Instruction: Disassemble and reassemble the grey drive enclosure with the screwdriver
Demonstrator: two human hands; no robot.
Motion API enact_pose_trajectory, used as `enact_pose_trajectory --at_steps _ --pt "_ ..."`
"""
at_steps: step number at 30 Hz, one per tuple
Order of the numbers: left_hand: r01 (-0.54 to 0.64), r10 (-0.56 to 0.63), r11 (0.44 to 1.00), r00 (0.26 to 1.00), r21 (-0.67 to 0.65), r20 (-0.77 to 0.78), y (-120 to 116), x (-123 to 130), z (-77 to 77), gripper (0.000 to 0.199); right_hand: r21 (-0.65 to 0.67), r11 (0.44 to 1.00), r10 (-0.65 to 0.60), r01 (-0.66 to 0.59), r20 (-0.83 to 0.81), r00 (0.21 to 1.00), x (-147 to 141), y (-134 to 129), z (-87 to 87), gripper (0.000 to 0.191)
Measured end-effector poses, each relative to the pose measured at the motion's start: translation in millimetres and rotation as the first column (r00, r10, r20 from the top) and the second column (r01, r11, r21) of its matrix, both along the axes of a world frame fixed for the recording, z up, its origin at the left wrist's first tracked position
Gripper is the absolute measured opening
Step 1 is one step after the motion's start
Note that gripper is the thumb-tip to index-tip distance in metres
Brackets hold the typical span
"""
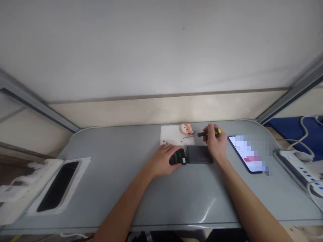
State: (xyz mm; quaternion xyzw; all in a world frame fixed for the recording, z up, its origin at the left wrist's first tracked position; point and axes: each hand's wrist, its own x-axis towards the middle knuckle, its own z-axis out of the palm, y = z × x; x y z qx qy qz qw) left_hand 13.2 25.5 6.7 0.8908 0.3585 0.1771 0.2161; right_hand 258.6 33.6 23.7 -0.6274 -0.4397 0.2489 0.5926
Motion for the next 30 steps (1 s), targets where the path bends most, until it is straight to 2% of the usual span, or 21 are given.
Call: enact_pose_trajectory --at_steps 5,10,14,17,20,23,30 --pt "0.019 -0.019 1.0 1.0 0.014 0.013 0.6 0.1 0.3 0.056 0.055 0.998 -0.025 0.033 -0.128 0.991 -0.4 -2.1 8.2 0.05" --pt "0.01 -0.011 0.999 0.999 0.033 0.037 0.1 0.1 1.3 0.057 0.018 0.998 -0.055 0.065 -0.344 0.937 -2.6 -0.5 12.1 0.049" --pt "-0.062 0.044 0.993 0.984 0.098 0.173 0.2 0.2 -0.7 0.04 0.002 1.0 -0.01 0.012 -0.476 0.88 -8.1 1.6 7.6 0.047" --pt "-0.127 0.07 0.976 0.952 0.176 0.299 2.4 0.6 -5.5 0.025 -0.012 0.998 0.046 -0.059 -0.473 0.88 -14.9 -0.2 5.2 0.048" --pt "-0.148 0.048 0.955 0.933 0.258 0.356 5.3 1.4 -10.3 0.014 -0.047 0.994 0.068 -0.097 -0.431 0.9 -20.3 -3.4 5.3 0.05" --pt "-0.157 0.032 0.941 0.924 0.301 0.382 7.2 2.3 -11.8 0.006 -0.067 0.992 0.067 -0.104 -0.415 0.907 -22.0 -5.0 5.2 0.051" --pt "-0.151 0.013 0.91 0.942 0.387 0.337 7.0 1.4 -5.3 0.005 -0.038 0.996 0.057 -0.082 -0.438 0.897 -20.4 -2.7 1.9 0.05"
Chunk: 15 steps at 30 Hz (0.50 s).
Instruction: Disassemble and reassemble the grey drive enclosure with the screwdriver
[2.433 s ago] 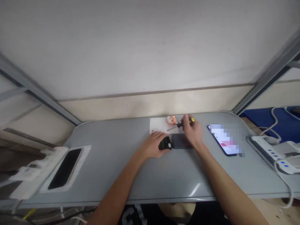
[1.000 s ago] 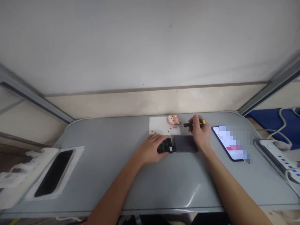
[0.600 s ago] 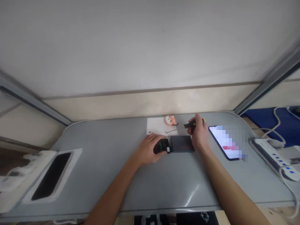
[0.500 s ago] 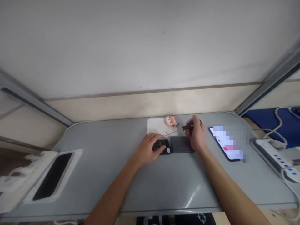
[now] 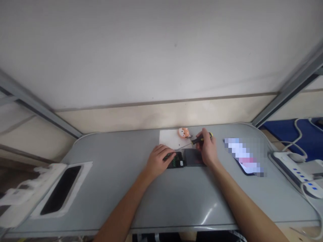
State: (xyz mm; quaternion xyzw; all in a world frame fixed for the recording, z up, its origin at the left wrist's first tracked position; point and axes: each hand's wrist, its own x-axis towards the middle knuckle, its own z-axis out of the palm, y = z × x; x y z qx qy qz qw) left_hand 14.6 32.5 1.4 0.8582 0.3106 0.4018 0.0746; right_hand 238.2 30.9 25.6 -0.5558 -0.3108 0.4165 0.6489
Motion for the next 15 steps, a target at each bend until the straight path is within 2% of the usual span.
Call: enact_pose_trajectory --at_steps 6,15 --pt "0.008 -0.003 0.998 0.997 0.07 -0.073 1.3 -1.3 -0.9 0.01 0.028 0.999 0.044 -0.046 0.052 0.998 -2.2 -1.4 -1.7 0.052" --pt "-0.007 0.014 0.998 0.995 0.069 -0.099 3.0 -3.3 -5.7 0.01 0.037 0.998 0.055 -0.058 0.093 0.994 0.8 -3.9 3.9 0.048"
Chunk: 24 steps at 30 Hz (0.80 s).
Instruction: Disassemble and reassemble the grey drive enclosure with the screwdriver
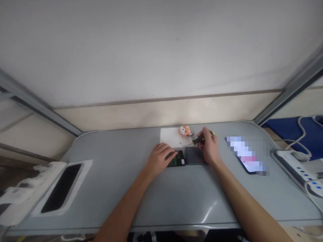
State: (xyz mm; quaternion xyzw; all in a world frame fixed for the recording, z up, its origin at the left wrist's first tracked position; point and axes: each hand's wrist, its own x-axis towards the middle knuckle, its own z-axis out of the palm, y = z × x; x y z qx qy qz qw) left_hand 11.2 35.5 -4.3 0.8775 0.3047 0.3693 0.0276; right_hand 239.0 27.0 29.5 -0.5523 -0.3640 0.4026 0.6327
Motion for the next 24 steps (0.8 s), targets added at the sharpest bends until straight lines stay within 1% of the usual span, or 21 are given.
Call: enact_pose_trajectory --at_steps 6,14,18,24 --pt "-0.014 0.014 1.0 0.998 0.01 -0.059 0.2 -2.9 -1.9 0.013 -0.008 1.0 0.027 -0.027 0.063 0.998 -0.6 -2.6 2.4 0.048" --pt "-0.013 0.01 1.0 0.993 -0.018 -0.116 1.2 -4.9 -6.1 0.016 0.001 0.999 0.04 -0.04 0.117 0.992 -2.9 -5.7 4.0 0.047" --pt "0.01 -0.009 1.0 0.994 0.004 -0.112 1.1 -3.9 -6.6 0.014 0.024 0.999 0.032 -0.036 0.126 0.991 -3.7 -6.1 6.3 0.048" --pt "-0.002 0.003 1.0 0.996 0.019 -0.086 -1.2 -1.1 -0.7 0.015 0.0 1.0 0.023 -0.023 0.113 0.993 -2.1 -7.1 9.3 0.049"
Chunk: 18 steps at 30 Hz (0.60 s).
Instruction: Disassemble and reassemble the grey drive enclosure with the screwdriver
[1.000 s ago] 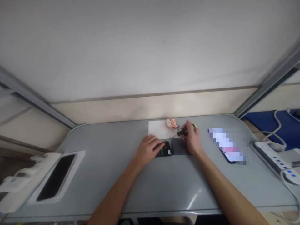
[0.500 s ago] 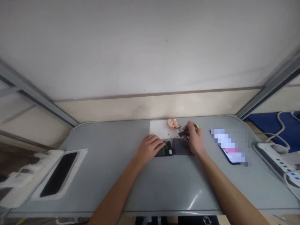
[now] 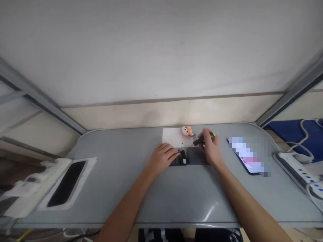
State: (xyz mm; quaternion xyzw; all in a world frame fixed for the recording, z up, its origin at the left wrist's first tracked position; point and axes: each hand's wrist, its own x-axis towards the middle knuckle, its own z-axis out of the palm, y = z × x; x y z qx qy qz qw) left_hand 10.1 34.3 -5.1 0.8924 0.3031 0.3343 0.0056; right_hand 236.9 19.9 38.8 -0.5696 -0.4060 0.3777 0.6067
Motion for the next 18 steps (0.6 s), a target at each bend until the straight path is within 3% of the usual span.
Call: enact_pose_trajectory --at_steps 12,16,18 --pt "0.01 -0.01 1.0 1.0 0.007 -0.027 -0.4 -0.7 -1.5 0.013 0.025 1.0 0.017 -0.017 0.022 1.0 1.5 0.4 -5.6 0.051" --pt "0.023 -0.024 0.997 1.0 -0.068 -0.006 -2.2 -0.2 -0.2 0.012 0.045 0.999 0.023 -0.026 0.079 0.997 -0.4 -1.8 -3.0 0.051" --pt "0.009 -0.011 0.989 1.0 -0.148 -0.008 -4.3 0.1 3.4 0.022 0.071 0.997 0.017 -0.027 0.127 0.992 -0.6 -3.0 -2.0 0.05"
